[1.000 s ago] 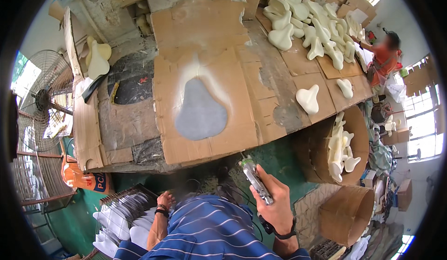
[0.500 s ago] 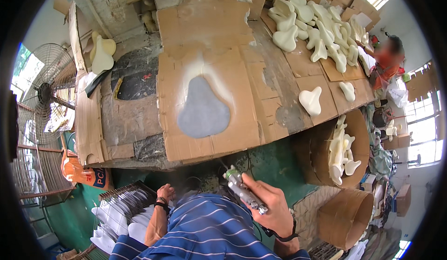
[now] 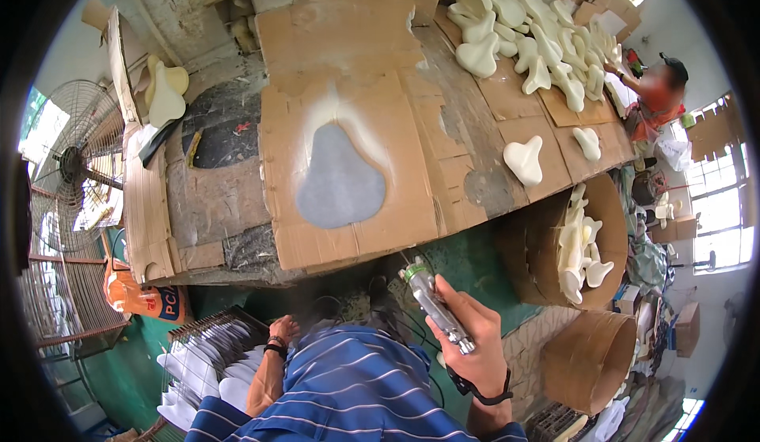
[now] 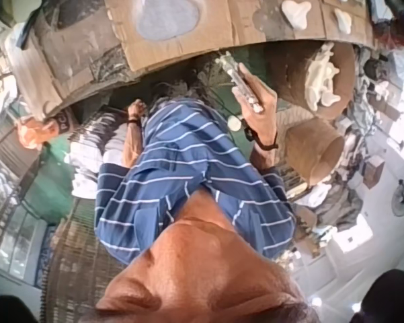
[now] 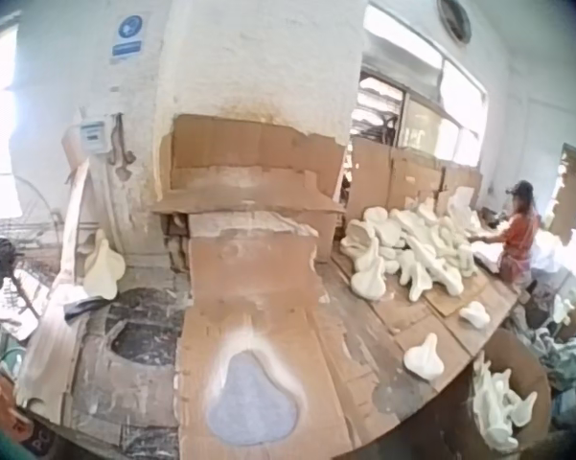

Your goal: The person repeatedly picks up white, irregularly shaped parts from a wire rack, places them on a cardboard-covered table, and sprays them with a handheld spray gun. After spraying, the person places the parts back onto the rack. The process is repeated for multiple parts throughout the video.

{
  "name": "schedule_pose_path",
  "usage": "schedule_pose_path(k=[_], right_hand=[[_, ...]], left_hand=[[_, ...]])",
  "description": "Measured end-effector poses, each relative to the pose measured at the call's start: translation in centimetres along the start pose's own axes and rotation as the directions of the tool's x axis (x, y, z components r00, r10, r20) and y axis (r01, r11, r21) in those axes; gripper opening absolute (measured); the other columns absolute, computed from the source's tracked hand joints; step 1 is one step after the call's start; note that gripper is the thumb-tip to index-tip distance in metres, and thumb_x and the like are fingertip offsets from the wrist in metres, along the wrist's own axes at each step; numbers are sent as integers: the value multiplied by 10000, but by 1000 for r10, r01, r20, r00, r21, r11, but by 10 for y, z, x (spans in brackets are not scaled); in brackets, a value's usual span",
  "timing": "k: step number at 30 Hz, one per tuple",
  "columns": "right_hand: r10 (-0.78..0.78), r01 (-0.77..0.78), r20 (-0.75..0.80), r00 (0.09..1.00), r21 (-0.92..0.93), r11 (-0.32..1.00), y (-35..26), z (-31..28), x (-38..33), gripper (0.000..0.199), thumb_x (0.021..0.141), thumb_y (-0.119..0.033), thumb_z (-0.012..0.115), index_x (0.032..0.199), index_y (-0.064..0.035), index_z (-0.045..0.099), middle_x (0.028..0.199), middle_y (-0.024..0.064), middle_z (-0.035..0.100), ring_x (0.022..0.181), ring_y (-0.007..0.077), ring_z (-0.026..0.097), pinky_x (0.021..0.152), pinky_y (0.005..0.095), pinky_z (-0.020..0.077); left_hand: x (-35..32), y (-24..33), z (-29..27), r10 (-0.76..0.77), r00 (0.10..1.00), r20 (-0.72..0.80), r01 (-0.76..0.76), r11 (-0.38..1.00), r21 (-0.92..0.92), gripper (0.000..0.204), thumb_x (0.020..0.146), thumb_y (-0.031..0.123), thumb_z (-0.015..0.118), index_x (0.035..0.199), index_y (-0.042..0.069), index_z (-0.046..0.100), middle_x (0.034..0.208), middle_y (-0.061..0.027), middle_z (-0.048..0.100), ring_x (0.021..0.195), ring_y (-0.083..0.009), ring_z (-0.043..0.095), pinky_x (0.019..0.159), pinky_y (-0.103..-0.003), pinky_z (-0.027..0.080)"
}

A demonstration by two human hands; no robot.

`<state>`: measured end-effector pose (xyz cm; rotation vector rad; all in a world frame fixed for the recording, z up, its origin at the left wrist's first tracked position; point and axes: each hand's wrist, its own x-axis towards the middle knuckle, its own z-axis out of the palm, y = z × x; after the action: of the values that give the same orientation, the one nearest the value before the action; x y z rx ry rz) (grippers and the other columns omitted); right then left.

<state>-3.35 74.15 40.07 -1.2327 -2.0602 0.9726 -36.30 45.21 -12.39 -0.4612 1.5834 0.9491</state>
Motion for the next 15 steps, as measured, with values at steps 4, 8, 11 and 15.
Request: schedule_pose_path(k=[4, 8, 11, 15], right_hand=[[6, -7, -48, 999, -29, 1000, -1, -6, -7, 549, 792, 62, 754, 1327, 18, 639, 884, 156, 695, 714, 250, 662, 665, 300, 512], [15, -12, 33, 999, -80, 997, 2, -23, -17, 547, 780, 58, 753, 1315, 20, 647, 903, 161, 704, 731, 251, 676, 676, 315, 519], [58, -61, -27, 998, -99, 993, 4, -32, -23, 553, 774, 64, 751, 1316, 20, 646, 918, 167, 710, 736, 255, 680, 680, 323, 521], [179, -175, 40, 983, -100, 980, 12, -44, -33, 493, 797, 27, 748, 1284, 23, 668, 965, 177, 730, 782, 247, 700, 709, 313, 530]], left_hand=[[-10, 8, 13, 54, 998, -19, -53, 997, 51, 384, 946, 268, 658, 1266, 62, 608, 959, -87, 697, 798, -244, 714, 727, -450, 616], [-28, 24, 30, 78, 996, -48, -75, 995, 64, 372, 954, 283, 661, 1253, 67, 614, 916, -65, 702, 765, -222, 711, 702, -429, 611], [-31, 26, 30, 71, 996, -45, -68, 995, 68, 380, 958, 283, 658, 1266, 67, 602, 875, -49, 700, 744, -212, 710, 680, -418, 608], [-26, 22, 27, 66, 997, -39, -63, 995, 74, 403, 958, 284, 661, 1285, 61, 587, 893, -58, 699, 760, -228, 717, 672, -419, 613]])
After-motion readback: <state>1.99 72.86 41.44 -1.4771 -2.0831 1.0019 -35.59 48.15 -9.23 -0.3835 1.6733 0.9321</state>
